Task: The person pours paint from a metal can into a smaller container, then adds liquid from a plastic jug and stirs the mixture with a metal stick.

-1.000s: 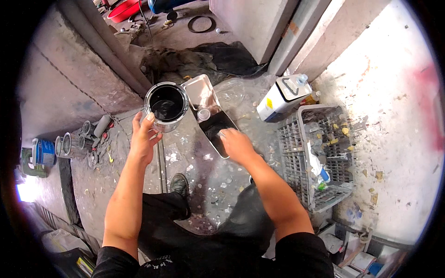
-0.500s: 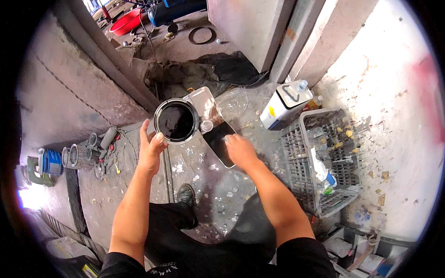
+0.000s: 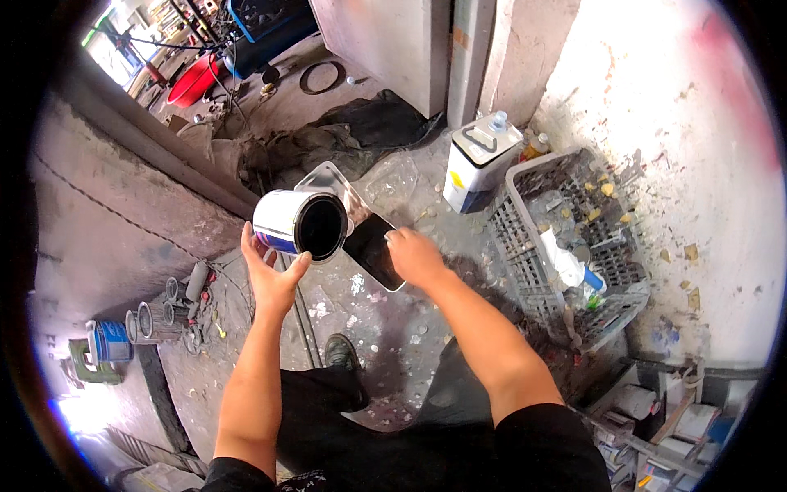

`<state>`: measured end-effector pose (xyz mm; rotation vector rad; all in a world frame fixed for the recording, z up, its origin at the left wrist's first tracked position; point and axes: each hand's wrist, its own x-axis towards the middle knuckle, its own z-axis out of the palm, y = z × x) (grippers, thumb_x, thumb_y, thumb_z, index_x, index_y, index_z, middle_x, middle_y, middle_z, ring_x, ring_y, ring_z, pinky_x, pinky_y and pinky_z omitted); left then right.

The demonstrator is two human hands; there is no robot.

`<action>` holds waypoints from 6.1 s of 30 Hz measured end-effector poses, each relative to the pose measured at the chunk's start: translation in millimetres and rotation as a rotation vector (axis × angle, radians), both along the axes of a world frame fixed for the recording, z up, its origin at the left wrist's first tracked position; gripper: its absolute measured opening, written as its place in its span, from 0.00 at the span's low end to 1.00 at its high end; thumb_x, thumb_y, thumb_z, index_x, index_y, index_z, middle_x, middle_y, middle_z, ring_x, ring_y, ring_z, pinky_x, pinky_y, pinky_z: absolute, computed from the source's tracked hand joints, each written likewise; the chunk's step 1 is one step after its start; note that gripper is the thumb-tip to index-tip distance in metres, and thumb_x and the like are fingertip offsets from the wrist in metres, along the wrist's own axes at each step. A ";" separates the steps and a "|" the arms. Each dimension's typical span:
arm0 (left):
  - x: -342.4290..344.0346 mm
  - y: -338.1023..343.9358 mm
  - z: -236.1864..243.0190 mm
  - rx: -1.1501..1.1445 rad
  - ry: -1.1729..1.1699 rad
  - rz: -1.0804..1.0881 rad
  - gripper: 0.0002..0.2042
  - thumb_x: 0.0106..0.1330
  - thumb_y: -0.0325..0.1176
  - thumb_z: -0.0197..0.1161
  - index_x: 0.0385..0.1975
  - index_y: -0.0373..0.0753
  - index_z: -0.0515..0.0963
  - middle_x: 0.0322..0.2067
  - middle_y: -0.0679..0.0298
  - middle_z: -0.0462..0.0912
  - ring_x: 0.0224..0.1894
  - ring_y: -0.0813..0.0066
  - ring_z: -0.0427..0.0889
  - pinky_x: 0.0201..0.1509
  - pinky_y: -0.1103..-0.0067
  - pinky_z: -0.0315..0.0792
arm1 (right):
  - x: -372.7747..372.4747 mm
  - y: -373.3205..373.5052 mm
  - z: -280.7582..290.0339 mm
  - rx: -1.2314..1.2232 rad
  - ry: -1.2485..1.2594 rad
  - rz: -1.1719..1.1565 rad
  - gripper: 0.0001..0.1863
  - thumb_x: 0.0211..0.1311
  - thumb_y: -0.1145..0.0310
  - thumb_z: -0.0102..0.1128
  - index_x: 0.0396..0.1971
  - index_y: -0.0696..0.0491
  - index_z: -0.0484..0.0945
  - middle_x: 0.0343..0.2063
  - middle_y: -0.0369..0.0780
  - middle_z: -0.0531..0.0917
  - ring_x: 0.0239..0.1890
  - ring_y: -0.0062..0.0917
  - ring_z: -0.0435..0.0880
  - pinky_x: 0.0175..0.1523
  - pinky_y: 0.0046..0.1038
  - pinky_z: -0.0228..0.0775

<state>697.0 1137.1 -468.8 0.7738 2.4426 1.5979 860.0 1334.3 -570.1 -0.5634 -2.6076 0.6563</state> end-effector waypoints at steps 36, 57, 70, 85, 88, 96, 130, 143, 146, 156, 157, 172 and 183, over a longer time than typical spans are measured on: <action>29.6 29.6 -29.7 -0.192 0.809 -0.258 0.61 0.31 0.34 0.84 0.69 0.48 0.48 0.65 0.43 0.49 0.66 0.42 0.55 0.65 0.56 0.61 | 12.6 -7.0 -6.3 -0.089 0.001 0.019 0.10 0.59 0.70 0.52 0.36 0.59 0.78 0.32 0.49 0.82 0.36 0.45 0.82 0.42 0.43 0.75; 19.3 20.2 -26.4 -0.200 0.810 -0.243 0.60 0.32 0.35 0.84 0.68 0.47 0.49 0.65 0.43 0.49 0.66 0.42 0.55 0.66 0.56 0.59 | 15.2 -11.0 7.7 -0.109 -0.136 0.077 0.10 0.61 0.69 0.50 0.33 0.59 0.77 0.33 0.49 0.81 0.35 0.46 0.82 0.41 0.44 0.75; 14.1 18.4 -24.1 -0.173 0.792 -0.236 0.59 0.32 0.35 0.84 0.68 0.47 0.50 0.64 0.42 0.49 0.64 0.41 0.58 0.65 0.57 0.61 | 11.7 -13.7 6.5 -0.102 -0.056 0.098 0.10 0.60 0.69 0.51 0.33 0.60 0.78 0.34 0.51 0.81 0.37 0.47 0.81 0.42 0.43 0.74; 12.2 26.5 -25.0 -0.156 0.759 -0.227 0.59 0.32 0.39 0.84 0.67 0.47 0.50 0.63 0.38 0.52 0.64 0.38 0.57 0.64 0.53 0.60 | 5.0 -10.9 -7.6 -0.077 0.043 0.059 0.10 0.62 0.67 0.52 0.35 0.58 0.76 0.34 0.48 0.80 0.37 0.45 0.81 0.43 0.42 0.74; 13.0 27.7 -24.8 -0.139 0.752 -0.235 0.59 0.31 0.39 0.84 0.67 0.48 0.50 0.63 0.39 0.52 0.64 0.37 0.57 0.64 0.53 0.60 | 0.9 2.0 0.4 -0.072 -0.009 -0.025 0.10 0.62 0.67 0.51 0.35 0.59 0.76 0.33 0.49 0.80 0.36 0.46 0.81 0.42 0.43 0.73; 10.0 25.7 -23.3 -0.170 0.768 -0.211 0.59 0.31 0.34 0.84 0.68 0.46 0.49 0.64 0.40 0.51 0.64 0.39 0.57 0.64 0.55 0.60 | 2.9 -14.6 -10.8 -0.105 0.053 0.033 0.11 0.61 0.68 0.53 0.38 0.59 0.77 0.34 0.49 0.80 0.37 0.46 0.81 0.42 0.44 0.74; 5.7 17.6 -18.8 -0.172 0.701 -0.179 0.59 0.32 0.39 0.84 0.67 0.46 0.50 0.63 0.37 0.52 0.64 0.37 0.57 0.65 0.54 0.60 | 6.4 -18.8 6.8 -0.122 -0.072 -0.100 0.09 0.62 0.68 0.52 0.36 0.58 0.75 0.33 0.50 0.80 0.35 0.49 0.81 0.41 0.45 0.74; 5.3 15.5 -18.9 -0.141 0.716 -0.185 0.60 0.31 0.39 0.84 0.68 0.47 0.49 0.62 0.36 0.52 0.63 0.36 0.59 0.64 0.55 0.61 | 12.1 -17.3 9.0 -0.163 -0.114 -0.122 0.10 0.62 0.68 0.51 0.37 0.59 0.76 0.36 0.50 0.81 0.37 0.50 0.80 0.44 0.46 0.73; 3.7 17.0 -18.4 -0.180 0.699 -0.172 0.60 0.32 0.39 0.84 0.68 0.46 0.49 0.62 0.36 0.52 0.63 0.36 0.59 0.64 0.55 0.61 | 5.6 -28.2 4.7 -0.142 -0.066 -0.049 0.11 0.63 0.67 0.52 0.37 0.59 0.76 0.35 0.50 0.80 0.36 0.48 0.80 0.42 0.44 0.73; 3.5 15.1 -17.8 -0.182 0.683 -0.172 0.59 0.31 0.35 0.83 0.67 0.45 0.49 0.64 0.39 0.52 0.64 0.38 0.58 0.65 0.55 0.60 | 15.2 -18.0 7.4 -0.110 -0.090 -0.025 0.11 0.62 0.68 0.54 0.40 0.59 0.75 0.35 0.50 0.79 0.36 0.48 0.80 0.41 0.45 0.73; 2.5 14.9 -18.6 -0.182 0.686 -0.170 0.59 0.31 0.35 0.83 0.67 0.45 0.49 0.64 0.39 0.52 0.64 0.38 0.57 0.65 0.55 0.60 | 16.8 -24.3 6.5 -0.125 -0.057 -0.003 0.11 0.62 0.68 0.54 0.41 0.59 0.75 0.35 0.50 0.79 0.36 0.48 0.80 0.41 0.45 0.73; 5.0 20.3 -20.1 -0.170 0.689 -0.171 0.59 0.32 0.37 0.83 0.67 0.43 0.49 0.63 0.38 0.53 0.64 0.38 0.58 0.64 0.56 0.61 | 6.4 -25.5 0.6 -0.140 -0.010 0.055 0.10 0.61 0.68 0.54 0.37 0.60 0.75 0.35 0.50 0.80 0.35 0.49 0.80 0.41 0.44 0.73; 3.6 19.0 -13.4 -0.172 0.494 -0.044 0.57 0.36 0.38 0.81 0.67 0.36 0.49 0.61 0.45 0.56 0.64 0.47 0.60 0.67 0.64 0.59 | 13.6 -13.9 6.2 -0.150 -0.106 -0.019 0.11 0.61 0.68 0.53 0.39 0.59 0.75 0.35 0.51 0.79 0.38 0.51 0.79 0.43 0.47 0.72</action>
